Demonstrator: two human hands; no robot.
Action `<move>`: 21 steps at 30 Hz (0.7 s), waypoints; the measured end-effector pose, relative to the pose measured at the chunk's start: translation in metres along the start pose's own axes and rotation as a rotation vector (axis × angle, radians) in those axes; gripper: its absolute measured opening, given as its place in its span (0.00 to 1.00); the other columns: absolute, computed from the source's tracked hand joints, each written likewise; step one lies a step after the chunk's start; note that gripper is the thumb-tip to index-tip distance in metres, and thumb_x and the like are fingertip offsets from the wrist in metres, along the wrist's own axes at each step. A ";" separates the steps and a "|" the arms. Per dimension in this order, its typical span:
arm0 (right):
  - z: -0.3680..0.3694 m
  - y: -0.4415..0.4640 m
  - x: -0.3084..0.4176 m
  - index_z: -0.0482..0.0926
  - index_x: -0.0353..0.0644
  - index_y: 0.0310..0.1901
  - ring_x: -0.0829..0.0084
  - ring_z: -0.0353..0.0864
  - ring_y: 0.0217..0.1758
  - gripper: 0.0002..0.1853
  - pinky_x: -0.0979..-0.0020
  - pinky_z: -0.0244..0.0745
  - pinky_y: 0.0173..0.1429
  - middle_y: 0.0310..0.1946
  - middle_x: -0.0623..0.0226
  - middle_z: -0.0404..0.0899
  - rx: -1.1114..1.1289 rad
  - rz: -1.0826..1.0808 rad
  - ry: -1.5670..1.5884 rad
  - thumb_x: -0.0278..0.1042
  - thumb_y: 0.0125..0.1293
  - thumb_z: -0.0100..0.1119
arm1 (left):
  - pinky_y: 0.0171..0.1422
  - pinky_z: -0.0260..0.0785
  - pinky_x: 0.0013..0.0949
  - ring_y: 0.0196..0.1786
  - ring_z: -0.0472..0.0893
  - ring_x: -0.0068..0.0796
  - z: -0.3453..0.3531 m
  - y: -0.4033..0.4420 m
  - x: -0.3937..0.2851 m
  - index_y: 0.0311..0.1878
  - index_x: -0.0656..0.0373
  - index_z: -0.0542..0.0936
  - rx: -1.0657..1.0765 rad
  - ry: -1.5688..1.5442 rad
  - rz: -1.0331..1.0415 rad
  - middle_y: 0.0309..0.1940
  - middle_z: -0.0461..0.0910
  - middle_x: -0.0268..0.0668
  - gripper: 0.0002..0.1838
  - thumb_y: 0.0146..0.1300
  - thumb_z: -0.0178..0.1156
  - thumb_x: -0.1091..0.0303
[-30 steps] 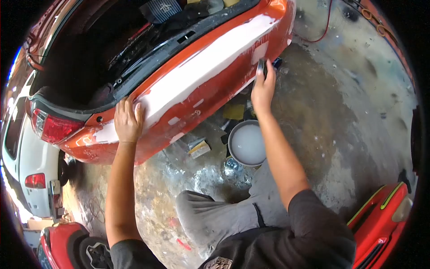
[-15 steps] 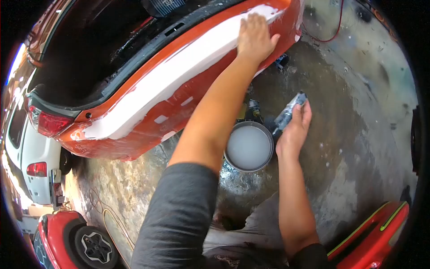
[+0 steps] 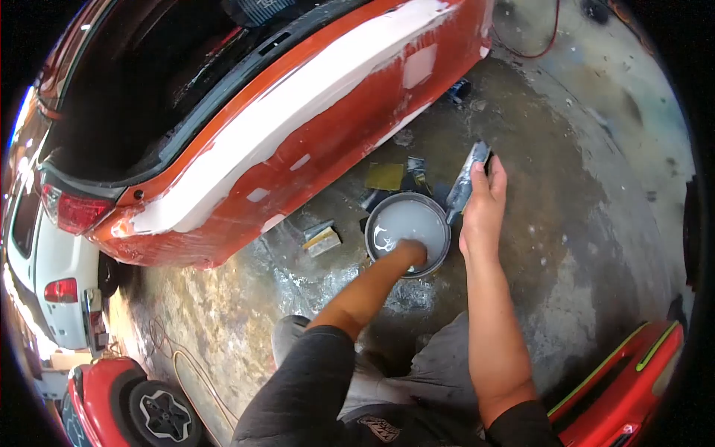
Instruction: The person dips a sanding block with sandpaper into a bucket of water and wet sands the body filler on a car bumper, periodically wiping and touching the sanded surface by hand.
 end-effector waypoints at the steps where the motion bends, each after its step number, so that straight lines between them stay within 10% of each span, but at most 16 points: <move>1: 0.005 0.002 -0.010 0.61 0.31 0.77 0.65 0.71 0.73 0.32 0.65 0.60 0.78 0.72 0.51 0.71 0.020 0.014 -0.040 0.41 0.81 0.56 | 0.66 0.76 0.54 0.61 0.85 0.50 0.016 0.005 0.002 0.53 0.57 0.90 -0.035 -0.020 0.004 0.59 0.86 0.48 0.20 0.67 0.58 0.57; 5: 0.015 0.025 -0.061 0.68 0.29 0.73 0.66 0.79 0.62 0.34 0.66 0.68 0.70 0.62 0.54 0.80 0.145 0.048 -0.276 0.48 0.78 0.62 | 0.66 0.76 0.48 0.63 0.84 0.49 0.052 0.070 0.023 0.56 0.55 0.88 -0.086 -0.220 0.062 0.60 0.85 0.49 0.21 0.70 0.54 0.56; 7: 0.036 0.021 -0.070 0.70 0.30 0.72 0.72 0.80 0.56 0.35 0.69 0.71 0.65 0.56 0.59 0.83 0.247 0.122 -0.264 0.50 0.76 0.64 | 0.63 0.76 0.50 0.59 0.85 0.54 -0.011 -0.007 0.019 0.52 0.58 0.88 -0.213 -0.278 0.340 0.54 0.86 0.54 0.22 0.73 0.51 0.54; 10: 0.070 0.025 -0.092 0.77 0.38 0.69 0.70 0.81 0.57 0.29 0.67 0.72 0.65 0.55 0.59 0.83 0.374 0.018 -0.391 0.48 0.75 0.66 | 0.59 0.76 0.55 0.53 0.85 0.60 -0.122 -0.209 0.069 0.48 0.59 0.87 -0.587 -0.488 0.058 0.49 0.86 0.55 0.23 0.76 0.51 0.50; 13: 0.145 -0.040 -0.065 0.82 0.41 0.65 0.52 0.78 0.67 0.25 0.58 0.69 0.72 0.63 0.50 0.80 0.595 -0.558 -0.596 0.43 0.70 0.70 | 0.55 0.77 0.57 0.51 0.86 0.57 -0.184 -0.394 0.132 0.55 0.58 0.84 -0.796 -0.488 -0.222 0.43 0.87 0.56 0.19 0.79 0.53 0.54; 21: 0.390 -0.275 -0.023 0.84 0.47 0.56 0.47 0.79 0.62 0.18 0.48 0.73 0.69 0.58 0.50 0.78 1.005 -1.450 -0.514 0.36 0.64 0.67 | 0.62 0.75 0.48 0.56 0.81 0.50 -0.217 -0.635 0.278 0.55 0.56 0.82 -1.115 0.512 -0.508 0.48 0.82 0.44 0.16 0.64 0.64 0.68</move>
Point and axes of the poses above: each hand's wrist, its own y-axis towards the middle knuckle, its own z-axis out of the palm, x = y × z, the point moved 9 cm from there along y, towards the middle knuckle
